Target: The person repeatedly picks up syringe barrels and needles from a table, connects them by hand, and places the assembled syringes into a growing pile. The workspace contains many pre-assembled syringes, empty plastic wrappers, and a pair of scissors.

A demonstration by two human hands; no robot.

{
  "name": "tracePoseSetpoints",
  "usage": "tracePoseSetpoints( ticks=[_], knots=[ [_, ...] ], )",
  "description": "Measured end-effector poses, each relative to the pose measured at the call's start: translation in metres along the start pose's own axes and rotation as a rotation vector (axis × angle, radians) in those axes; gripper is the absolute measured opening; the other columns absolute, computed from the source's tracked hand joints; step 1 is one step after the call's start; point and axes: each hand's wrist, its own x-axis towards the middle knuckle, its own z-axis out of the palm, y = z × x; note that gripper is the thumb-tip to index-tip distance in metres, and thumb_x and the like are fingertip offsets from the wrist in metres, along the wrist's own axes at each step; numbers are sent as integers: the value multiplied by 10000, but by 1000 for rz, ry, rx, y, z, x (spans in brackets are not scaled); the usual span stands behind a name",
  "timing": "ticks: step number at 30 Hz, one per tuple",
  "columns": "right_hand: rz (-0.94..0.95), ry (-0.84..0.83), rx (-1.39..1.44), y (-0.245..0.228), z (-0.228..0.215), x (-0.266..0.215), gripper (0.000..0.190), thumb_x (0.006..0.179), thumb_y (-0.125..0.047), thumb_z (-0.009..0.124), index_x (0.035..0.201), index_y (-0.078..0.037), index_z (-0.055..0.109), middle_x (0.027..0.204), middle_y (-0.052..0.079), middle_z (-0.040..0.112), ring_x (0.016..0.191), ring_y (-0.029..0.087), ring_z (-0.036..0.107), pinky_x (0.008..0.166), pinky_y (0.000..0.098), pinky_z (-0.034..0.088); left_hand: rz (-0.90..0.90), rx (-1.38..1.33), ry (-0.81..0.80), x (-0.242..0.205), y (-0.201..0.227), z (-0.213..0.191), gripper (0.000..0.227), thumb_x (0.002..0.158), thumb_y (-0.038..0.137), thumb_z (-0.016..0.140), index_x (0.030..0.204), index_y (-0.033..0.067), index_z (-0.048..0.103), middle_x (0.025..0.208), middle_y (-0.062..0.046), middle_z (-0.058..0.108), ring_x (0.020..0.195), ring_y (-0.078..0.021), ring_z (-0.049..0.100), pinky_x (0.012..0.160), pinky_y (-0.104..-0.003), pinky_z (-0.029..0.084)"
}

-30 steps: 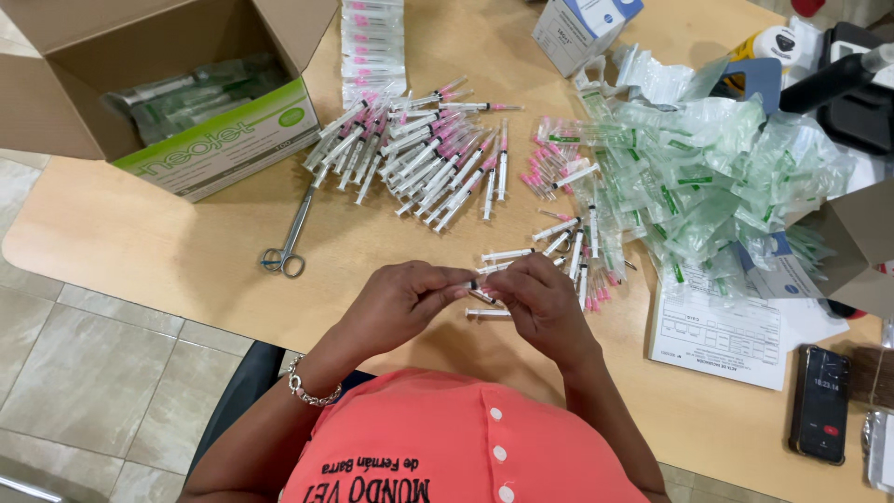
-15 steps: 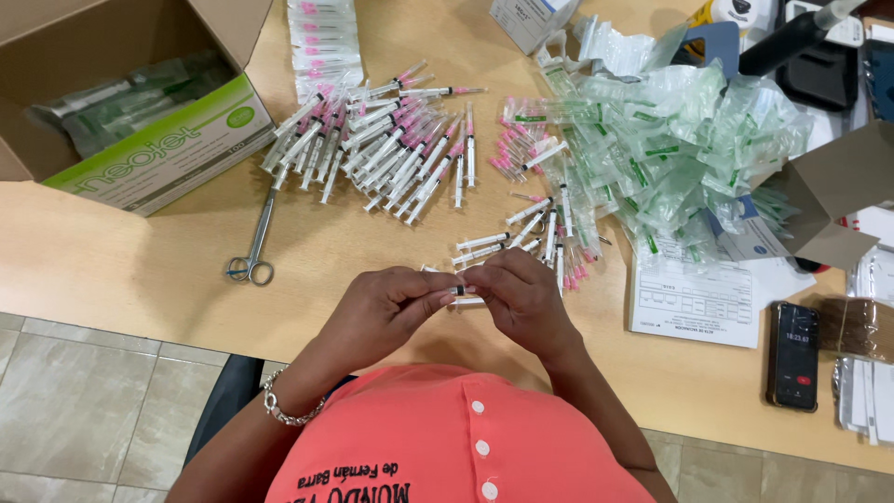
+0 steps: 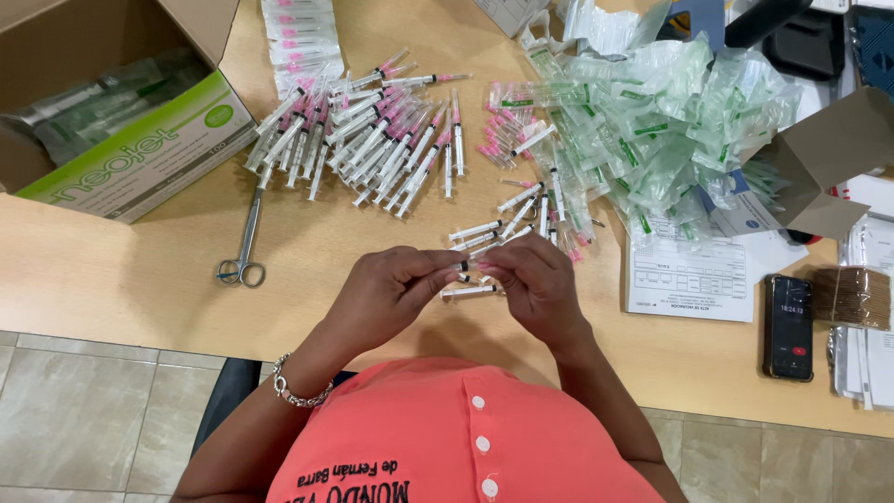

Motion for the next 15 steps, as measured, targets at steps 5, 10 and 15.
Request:
tracePoseSetpoints(
  ticks=[5, 10, 15],
  knots=[
    [-6, 2, -55, 3, -3, 1, 121, 994, -157, 700, 965, -69, 778, 805, 82, 656, 698, 307, 675, 683, 392, 573, 16, -25, 16, 4, 6, -2, 338, 978, 193, 698, 681, 53, 617, 1068, -12, 824, 736, -335, 712, 650, -379, 556],
    [-3, 10, -76, 1, -1, 0, 131, 1002, -172, 692, 966, -77, 774, 800, 80, 654, 693, 307, 672, 677, 400, 570, 26, -31, 4, 4, 3, 2, 346, 976, 188, 699, 676, 45, 603, 1073, -29, 822, 750, -351, 714, 657, -394, 555],
    [-23, -71, -148, 4, -2, -4, 171, 1024, -232, 656, 982, -94, 748, 762, 97, 660, 675, 365, 657, 675, 443, 550, 161, 182, 75, 5, -7, 9, 236, 980, 243, 706, 821, 69, 693, 820, -84, 778, 620, -317, 652, 573, -393, 542]
  ],
)
